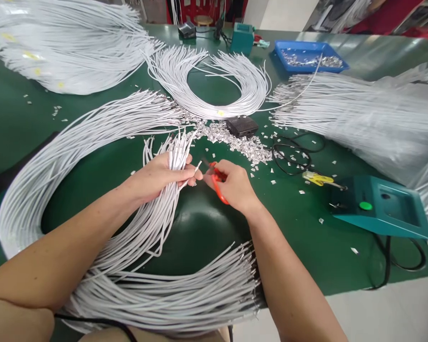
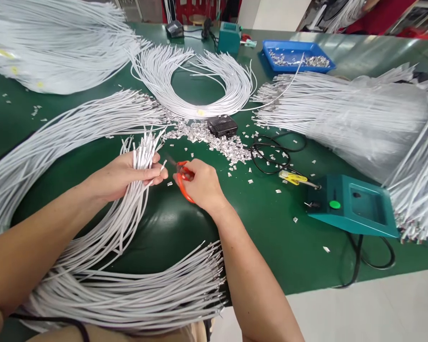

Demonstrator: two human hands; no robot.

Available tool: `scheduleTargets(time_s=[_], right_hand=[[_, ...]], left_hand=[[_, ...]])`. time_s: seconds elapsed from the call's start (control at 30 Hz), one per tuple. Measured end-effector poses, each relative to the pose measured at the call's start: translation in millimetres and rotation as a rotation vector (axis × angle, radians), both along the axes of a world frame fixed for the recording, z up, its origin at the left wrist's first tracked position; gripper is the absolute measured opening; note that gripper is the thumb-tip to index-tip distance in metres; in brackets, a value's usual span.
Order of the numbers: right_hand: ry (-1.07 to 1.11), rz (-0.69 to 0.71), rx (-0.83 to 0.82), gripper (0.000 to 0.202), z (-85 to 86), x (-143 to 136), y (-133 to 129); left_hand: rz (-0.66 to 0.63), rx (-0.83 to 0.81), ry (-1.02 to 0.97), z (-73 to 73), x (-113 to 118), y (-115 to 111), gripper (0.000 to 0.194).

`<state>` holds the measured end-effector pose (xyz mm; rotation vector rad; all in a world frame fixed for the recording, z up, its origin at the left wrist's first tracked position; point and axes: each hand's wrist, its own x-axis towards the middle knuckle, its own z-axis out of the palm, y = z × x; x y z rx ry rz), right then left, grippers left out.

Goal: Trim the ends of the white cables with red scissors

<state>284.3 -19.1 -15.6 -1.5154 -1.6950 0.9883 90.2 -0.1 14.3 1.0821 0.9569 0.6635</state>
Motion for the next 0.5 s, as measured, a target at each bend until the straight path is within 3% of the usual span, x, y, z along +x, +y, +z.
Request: scheduleTargets(time_s=[0.1,0.2,0.37,0.5], right_hand=[[0.396,-0.001,-0.116,0.014,7.8,3.5,0.6],[0.606,0.1,-0.116,0.015,10.5,3.9,-0.7],[0.679,0.183,-0.103,0.007,8.9,3.2,-1.4],[0.699,0.188,-0.147,0.019,6.2,2.9,0.6]], left_hand=[[-0.043,-0.021,-0.03,0.0,1.9,-2.0,0.023],[-0.092,-0.028,-0.037,-0.9,4.4,-3.4,0.02],[-0.146,-0.041,-0.042,-1.9,7.9,-5.8,0.016],[-0.114,-0.083,-0.088,-1.5,7.6,-6.9,0.022]])
